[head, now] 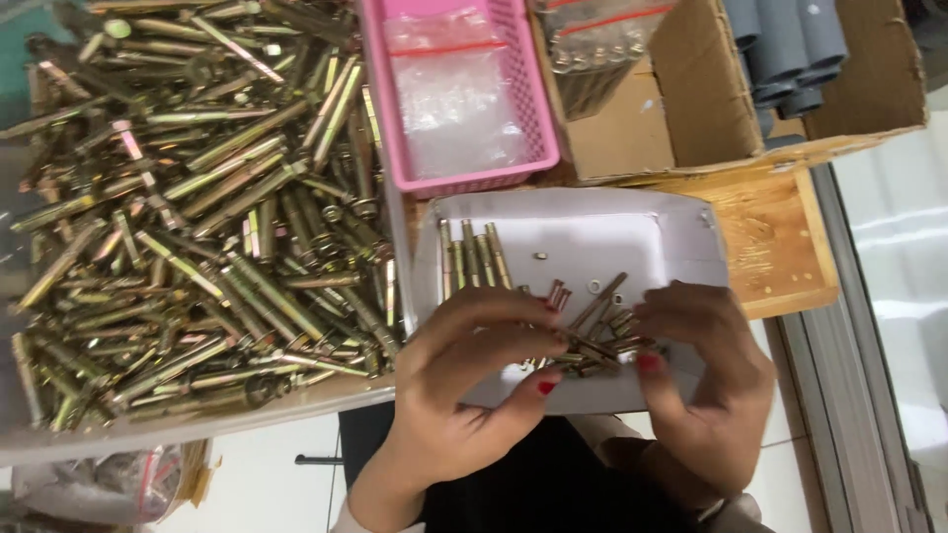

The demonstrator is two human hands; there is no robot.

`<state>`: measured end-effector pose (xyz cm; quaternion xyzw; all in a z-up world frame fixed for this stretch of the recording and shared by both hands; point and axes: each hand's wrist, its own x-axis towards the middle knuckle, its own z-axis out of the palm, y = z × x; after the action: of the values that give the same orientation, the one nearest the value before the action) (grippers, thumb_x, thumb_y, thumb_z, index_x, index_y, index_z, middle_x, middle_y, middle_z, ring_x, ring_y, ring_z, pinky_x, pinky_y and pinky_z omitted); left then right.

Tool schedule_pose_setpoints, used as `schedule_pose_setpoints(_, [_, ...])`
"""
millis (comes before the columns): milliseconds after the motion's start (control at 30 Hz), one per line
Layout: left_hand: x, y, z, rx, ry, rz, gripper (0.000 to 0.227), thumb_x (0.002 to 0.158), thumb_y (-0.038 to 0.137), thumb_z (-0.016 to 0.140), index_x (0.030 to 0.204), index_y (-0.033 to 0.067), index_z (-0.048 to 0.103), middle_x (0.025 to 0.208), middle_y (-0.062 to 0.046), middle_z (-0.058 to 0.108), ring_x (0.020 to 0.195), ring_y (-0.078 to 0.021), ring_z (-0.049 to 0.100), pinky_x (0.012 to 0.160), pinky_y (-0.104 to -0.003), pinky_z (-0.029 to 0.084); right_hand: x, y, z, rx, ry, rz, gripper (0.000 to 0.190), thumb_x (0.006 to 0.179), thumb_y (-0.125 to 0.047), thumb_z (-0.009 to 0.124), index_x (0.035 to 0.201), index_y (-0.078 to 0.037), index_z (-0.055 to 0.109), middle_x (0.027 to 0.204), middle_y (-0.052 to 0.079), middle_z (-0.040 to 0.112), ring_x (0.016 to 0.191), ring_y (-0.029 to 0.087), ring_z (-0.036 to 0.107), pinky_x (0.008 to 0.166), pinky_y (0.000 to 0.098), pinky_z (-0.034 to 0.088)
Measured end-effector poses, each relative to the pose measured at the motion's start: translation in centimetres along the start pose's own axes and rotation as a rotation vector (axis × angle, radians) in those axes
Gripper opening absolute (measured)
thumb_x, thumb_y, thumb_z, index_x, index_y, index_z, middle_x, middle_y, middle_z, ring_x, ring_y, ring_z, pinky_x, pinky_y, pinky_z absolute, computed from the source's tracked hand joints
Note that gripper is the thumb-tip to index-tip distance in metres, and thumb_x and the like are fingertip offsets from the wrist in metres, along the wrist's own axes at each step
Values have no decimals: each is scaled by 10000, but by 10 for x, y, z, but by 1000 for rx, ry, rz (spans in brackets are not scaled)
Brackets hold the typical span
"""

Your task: The person sorts brass-colored metal fasteners from a large plastic bin into a white tray, then transfers them into small plastic bags. The person handles the fasteners by hand, arranging them in the tray before bagging them.

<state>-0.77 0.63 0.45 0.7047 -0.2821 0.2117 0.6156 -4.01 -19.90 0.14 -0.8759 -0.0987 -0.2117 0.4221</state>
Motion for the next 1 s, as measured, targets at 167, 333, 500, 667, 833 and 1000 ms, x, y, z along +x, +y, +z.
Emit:
schedule_pose_setpoints(167, [-25,21,-34,31,153,-21,209,997,230,599,992,31,661,980,-135,698,957,-286,750,875,-389,675,-11,-24,21,136,42,-217,194,904,-171,549,861,-6,641,917,171,666,917,332,668,921,424,578])
schedule_pose_setpoints(333, [-56,39,-88,337,389,-317,133,925,171,643,932,53,702,1014,-132,717,982,-271,767,919,-338,585,3,-73,68,272,-384,-400,213,981,-239,549,1028,-99,703,1069,110,685,1018,299,681,944,453,579])
schedule_pose_setpoints(500, [-64,38,-158,777,181,-395,276,1006,-2,470,1206,-9,660,1233,-155,676,1199,-320,638,1052,-430,452,11,-106,132,50,-502,-549,235,1003,-95,482,1203,-10,572,1261,168,583,1124,391,592,1004,532,476])
schedule_pose_setpoints(667, [-77,20,-179,1129,-51,-581,458,854,39,499,1246,169,697,1310,-32,636,1140,-270,609,960,-468,341,26,-113,161,-119,-599,-580,310,981,-101,521,1271,-13,586,1284,185,605,1156,383,585,972,515,439])
schedule_pose_setpoints(833, [-76,14,-179,1244,-129,-559,424,831,47,540,1194,157,730,1217,-21,644,997,-276,649,824,-453,440,30,-114,172,-180,-602,-595,320,998,-144,488,1280,-24,581,1221,181,540,1036,386,549,881,502,445])
schedule_pose_setpoints(1000, [-79,9,-181,1318,-212,-548,360,842,125,528,1131,220,719,967,-25,631,858,-294,630,715,-437,452,30,-109,173,-195,-634,-577,262,891,-103,546,1146,-55,580,1138,135,501,1005,334,494,841,460,440])
